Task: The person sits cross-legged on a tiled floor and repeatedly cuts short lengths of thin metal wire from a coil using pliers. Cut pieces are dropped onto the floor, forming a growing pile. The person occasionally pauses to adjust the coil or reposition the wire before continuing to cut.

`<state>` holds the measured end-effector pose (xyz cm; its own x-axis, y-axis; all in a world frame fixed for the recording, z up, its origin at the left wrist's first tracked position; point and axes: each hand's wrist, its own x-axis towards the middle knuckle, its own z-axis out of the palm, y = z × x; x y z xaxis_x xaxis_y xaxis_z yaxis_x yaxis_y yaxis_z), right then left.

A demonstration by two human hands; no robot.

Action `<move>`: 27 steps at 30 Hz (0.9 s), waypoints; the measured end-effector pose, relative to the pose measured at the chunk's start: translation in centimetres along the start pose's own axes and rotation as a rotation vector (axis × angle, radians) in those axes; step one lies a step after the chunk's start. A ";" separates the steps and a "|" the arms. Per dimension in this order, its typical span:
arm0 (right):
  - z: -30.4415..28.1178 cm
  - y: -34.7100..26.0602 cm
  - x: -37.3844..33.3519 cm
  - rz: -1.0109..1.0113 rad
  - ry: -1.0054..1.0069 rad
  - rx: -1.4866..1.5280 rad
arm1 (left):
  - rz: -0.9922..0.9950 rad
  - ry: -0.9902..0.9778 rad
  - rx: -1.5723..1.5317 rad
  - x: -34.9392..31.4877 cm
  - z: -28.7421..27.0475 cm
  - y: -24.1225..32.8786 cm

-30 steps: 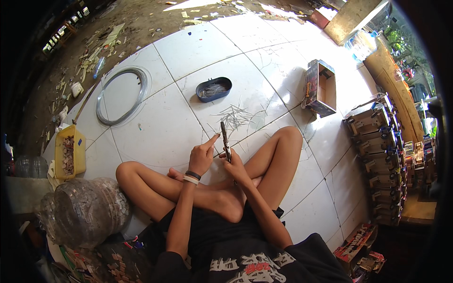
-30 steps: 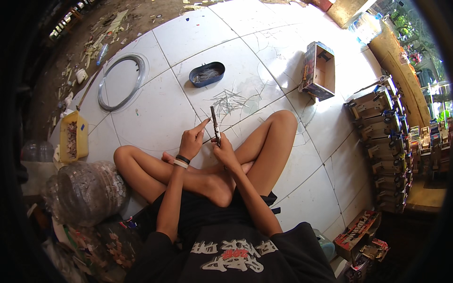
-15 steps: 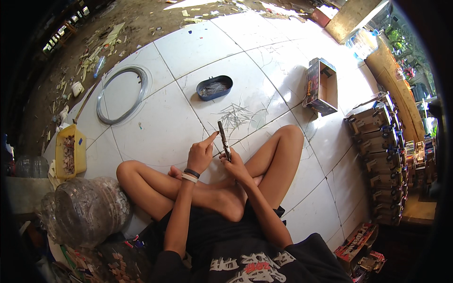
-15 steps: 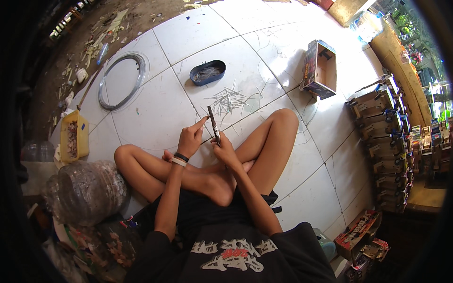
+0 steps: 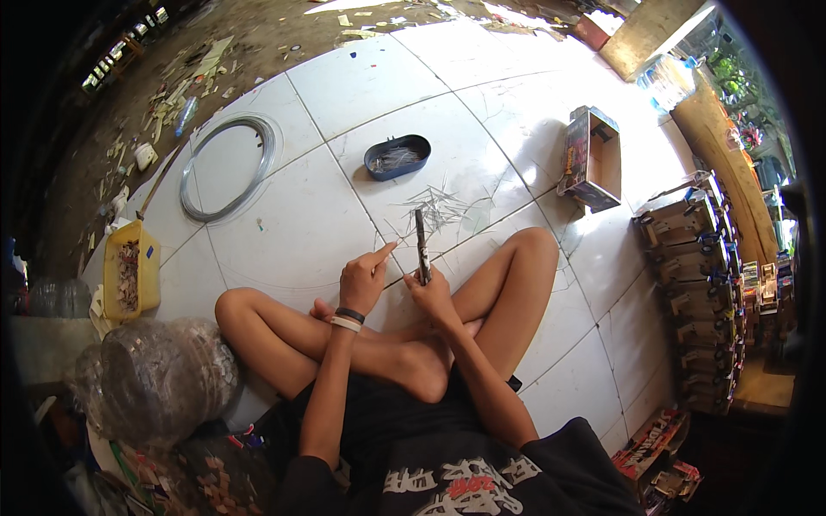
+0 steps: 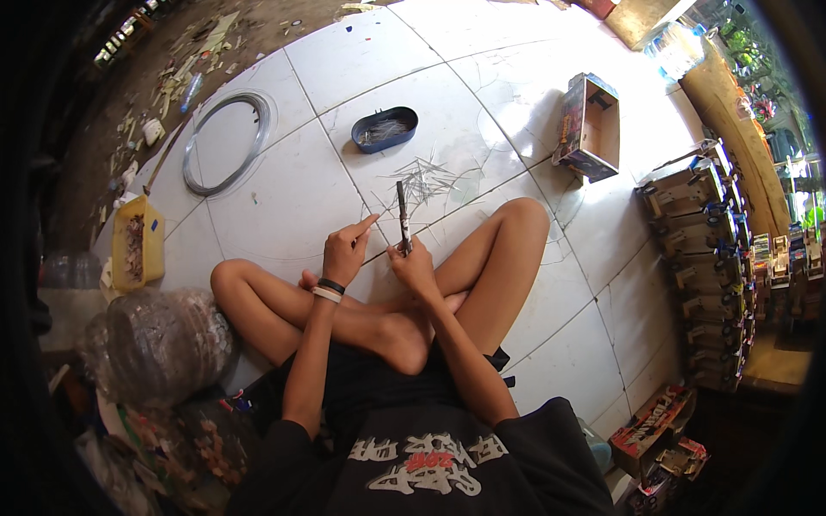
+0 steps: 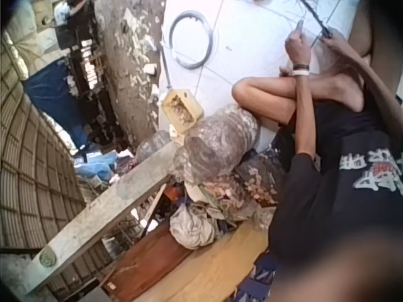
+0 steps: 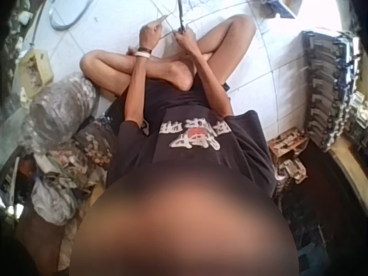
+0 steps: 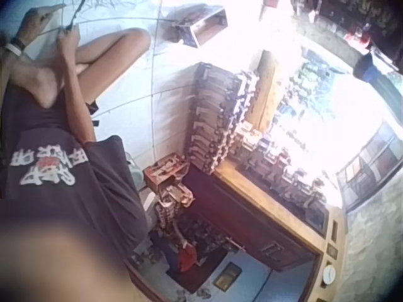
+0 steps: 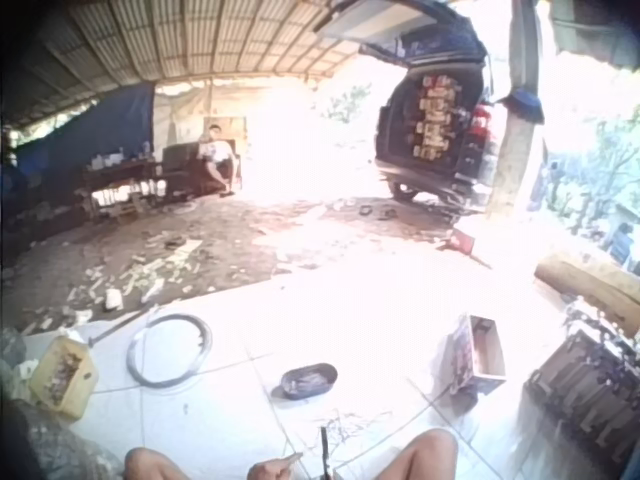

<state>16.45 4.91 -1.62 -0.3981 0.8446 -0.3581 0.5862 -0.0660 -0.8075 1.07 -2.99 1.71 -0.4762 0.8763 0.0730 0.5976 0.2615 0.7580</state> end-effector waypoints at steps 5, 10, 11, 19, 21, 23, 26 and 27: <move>-0.4 -0.2 1.3 -0.009 -0.017 -0.073 | -0.049 0.092 0.014 -1.1 0.2 -2.1; -1.0 0.5 3.1 0.063 0.043 -0.074 | -0.104 0.134 -0.021 -0.7 0.3 -3.2; -1.1 0.6 3.2 0.152 -0.017 0.007 | -0.088 0.152 -0.032 -0.5 0.3 -3.1; -0.1 -1.1 0.8 -0.096 -0.074 0.066 | -0.097 0.114 -0.124 1.0 1.4 -1.3; 0.1 -1.4 0.2 -0.111 -0.080 0.036 | -0.092 0.124 -0.107 1.2 1.2 -1.1; 0.2 -1.2 -0.3 -0.130 -0.090 0.044 | -0.085 0.119 -0.096 1.2 1.1 -1.0; 0.4 -0.7 -0.6 -0.119 -0.103 0.080 | -0.037 0.147 -0.084 1.4 1.1 -0.7; 0.4 -0.5 -0.7 -0.108 -0.104 0.098 | -0.034 0.174 -0.084 1.3 1.0 -0.5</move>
<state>16.16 4.17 -1.10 -0.5288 0.7902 -0.3098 0.4669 -0.0340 -0.8837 0.79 -1.55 0.74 -0.6038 0.7826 0.1514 0.5263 0.2488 0.8131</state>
